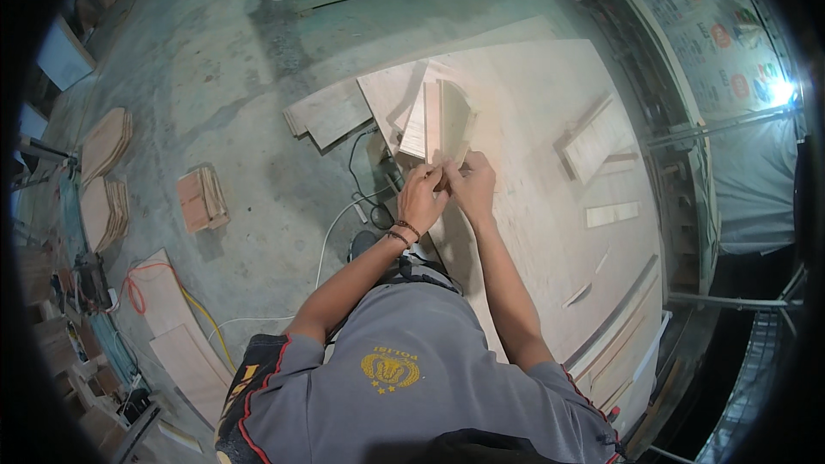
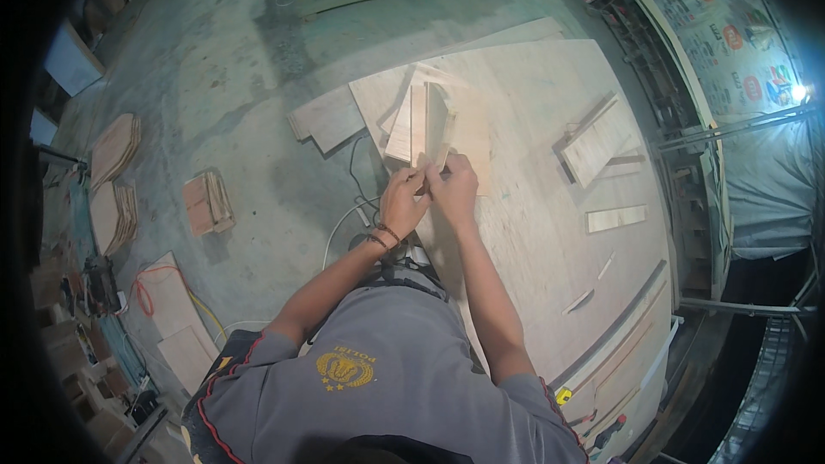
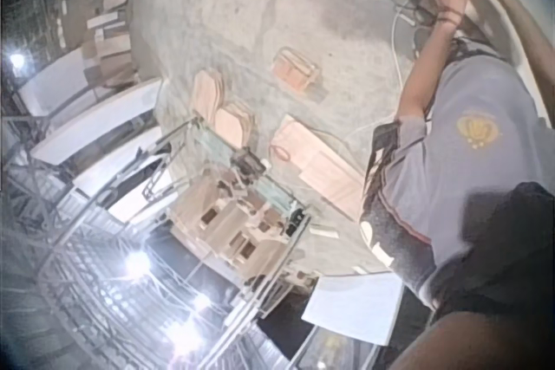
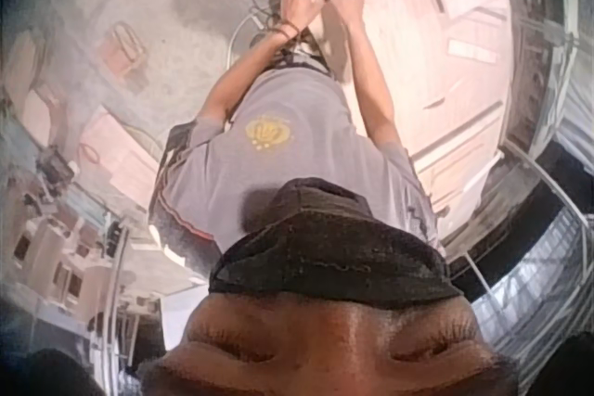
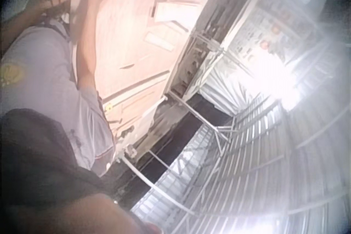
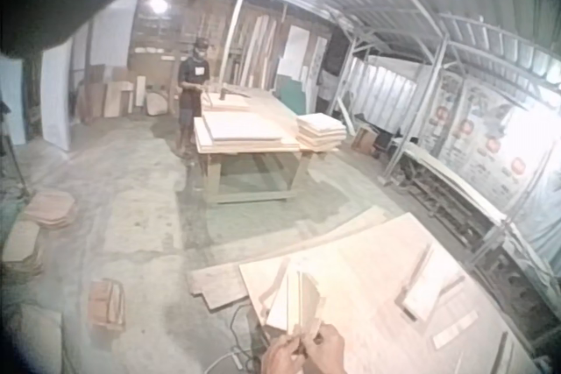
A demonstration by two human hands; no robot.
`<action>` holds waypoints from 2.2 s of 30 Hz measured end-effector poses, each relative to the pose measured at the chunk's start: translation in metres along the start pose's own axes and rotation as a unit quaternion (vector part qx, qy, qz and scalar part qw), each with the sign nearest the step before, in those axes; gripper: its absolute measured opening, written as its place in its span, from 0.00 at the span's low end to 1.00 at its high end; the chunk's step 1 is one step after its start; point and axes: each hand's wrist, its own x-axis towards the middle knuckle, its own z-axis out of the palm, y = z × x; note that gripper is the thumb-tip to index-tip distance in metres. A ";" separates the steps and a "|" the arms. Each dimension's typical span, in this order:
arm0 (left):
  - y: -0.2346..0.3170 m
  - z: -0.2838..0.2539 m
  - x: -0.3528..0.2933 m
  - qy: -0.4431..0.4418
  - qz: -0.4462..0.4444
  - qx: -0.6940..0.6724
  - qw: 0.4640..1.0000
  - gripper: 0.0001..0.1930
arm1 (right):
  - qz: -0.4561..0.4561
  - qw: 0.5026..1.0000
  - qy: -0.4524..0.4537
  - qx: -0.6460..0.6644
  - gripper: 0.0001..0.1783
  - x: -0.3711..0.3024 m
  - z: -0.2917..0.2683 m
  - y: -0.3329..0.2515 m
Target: The person arranges and stacks small wooden pieces on a workbench, then measures a piece with a tape measure. They use a hammer to tap a wooden piece into place on a larger board.
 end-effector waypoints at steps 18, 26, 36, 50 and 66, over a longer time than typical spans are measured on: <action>-0.002 -0.001 0.003 -0.016 -0.046 -0.060 0.997 0.24 | -0.059 0.995 -0.001 -0.075 0.12 0.000 -0.001 -0.013; -0.021 0.001 0.002 -0.030 -0.034 -0.031 0.998 0.26 | -0.026 0.997 -0.026 -0.066 0.16 0.000 0.004 -0.018; -0.006 0.000 0.022 -0.037 -0.090 -0.077 0.992 0.41 | 0.216 0.956 0.053 -0.189 0.37 0.020 -0.022 0.039; 0.045 -0.017 0.033 0.019 -0.021 -0.145 0.989 0.31 | 0.247 0.963 0.035 -0.101 0.39 0.024 -0.034 0.056; 0.094 -0.028 0.099 -0.011 -0.122 -0.332 0.935 0.36 | 0.286 0.800 -0.192 0.492 0.31 0.022 -0.005 0.055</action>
